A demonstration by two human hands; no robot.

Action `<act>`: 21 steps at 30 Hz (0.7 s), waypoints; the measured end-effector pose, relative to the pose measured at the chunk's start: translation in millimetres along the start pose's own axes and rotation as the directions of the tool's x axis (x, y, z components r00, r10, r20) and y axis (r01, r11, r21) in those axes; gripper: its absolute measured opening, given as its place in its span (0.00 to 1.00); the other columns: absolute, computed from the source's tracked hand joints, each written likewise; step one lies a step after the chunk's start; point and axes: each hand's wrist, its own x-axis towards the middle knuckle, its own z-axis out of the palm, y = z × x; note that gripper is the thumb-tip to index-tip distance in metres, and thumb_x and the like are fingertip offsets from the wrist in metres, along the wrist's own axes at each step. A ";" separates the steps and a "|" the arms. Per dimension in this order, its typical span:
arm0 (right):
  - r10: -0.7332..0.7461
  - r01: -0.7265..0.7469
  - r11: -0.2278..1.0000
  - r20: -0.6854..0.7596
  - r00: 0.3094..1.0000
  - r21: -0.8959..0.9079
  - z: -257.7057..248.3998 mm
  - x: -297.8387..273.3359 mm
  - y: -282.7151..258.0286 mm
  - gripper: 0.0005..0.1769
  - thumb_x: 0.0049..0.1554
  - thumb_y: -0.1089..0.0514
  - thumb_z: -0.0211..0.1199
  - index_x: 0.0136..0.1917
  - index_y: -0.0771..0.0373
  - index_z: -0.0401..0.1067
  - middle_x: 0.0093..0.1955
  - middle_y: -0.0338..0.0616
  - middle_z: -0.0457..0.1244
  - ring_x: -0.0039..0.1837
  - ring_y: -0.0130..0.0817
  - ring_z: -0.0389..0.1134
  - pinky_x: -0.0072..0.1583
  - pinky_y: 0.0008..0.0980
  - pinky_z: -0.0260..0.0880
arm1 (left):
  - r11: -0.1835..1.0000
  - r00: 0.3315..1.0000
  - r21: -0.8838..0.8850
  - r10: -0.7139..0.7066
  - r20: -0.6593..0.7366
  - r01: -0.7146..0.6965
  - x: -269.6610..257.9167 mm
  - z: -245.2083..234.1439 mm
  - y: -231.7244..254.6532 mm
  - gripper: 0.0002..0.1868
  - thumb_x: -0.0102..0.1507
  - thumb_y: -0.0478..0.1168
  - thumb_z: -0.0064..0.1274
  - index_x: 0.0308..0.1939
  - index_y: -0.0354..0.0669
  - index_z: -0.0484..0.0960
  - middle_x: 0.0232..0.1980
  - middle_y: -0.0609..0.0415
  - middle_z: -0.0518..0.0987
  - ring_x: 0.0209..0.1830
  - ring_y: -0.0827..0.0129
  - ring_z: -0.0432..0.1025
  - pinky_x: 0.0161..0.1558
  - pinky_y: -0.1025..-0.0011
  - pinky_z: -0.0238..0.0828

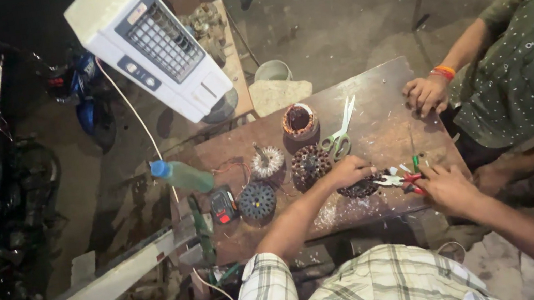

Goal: The person uses pliers to cut and pull copper windings from a motor stator on a cluttered workbench. They repeatedly grip and strip the coils, leaving loose copper strands on the table.

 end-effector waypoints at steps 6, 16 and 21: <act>0.046 -0.042 0.983 -0.019 0.999 0.176 58.6 17.4 10.1 0.24 0.55 0.53 0.63 0.65 0.46 0.70 0.51 0.46 0.66 0.53 0.45 0.69 0.50 0.45 0.68 | 0.998 0.998 0.015 0.060 -0.031 -0.060 9.5 21.1 -12.3 0.20 0.65 0.53 0.53 0.44 0.41 0.87 0.39 0.42 0.84 0.38 0.54 0.80 0.43 0.61 0.74; -0.051 0.374 0.596 -0.431 0.901 0.711 102.1 26.8 -8.8 0.25 0.51 0.60 0.56 0.63 0.60 0.69 0.50 0.42 0.67 0.45 0.32 0.67 0.47 0.36 0.70 | 0.978 0.996 -0.200 0.050 -0.070 -0.064 -14.7 8.9 -11.6 0.19 0.64 0.50 0.59 0.45 0.36 0.87 0.40 0.46 0.86 0.39 0.67 0.79 0.45 0.66 0.75; 0.030 -0.052 0.394 0.043 0.999 0.917 85.8 43.3 7.8 0.13 0.66 0.53 0.51 0.54 0.59 0.74 0.43 0.50 0.65 0.41 0.40 0.67 0.45 0.38 0.73 | 0.895 0.995 -0.446 -0.055 -0.085 0.011 -18.1 -6.5 -17.8 0.20 0.61 0.49 0.63 0.49 0.37 0.86 0.42 0.55 0.86 0.42 0.73 0.77 0.46 0.71 0.75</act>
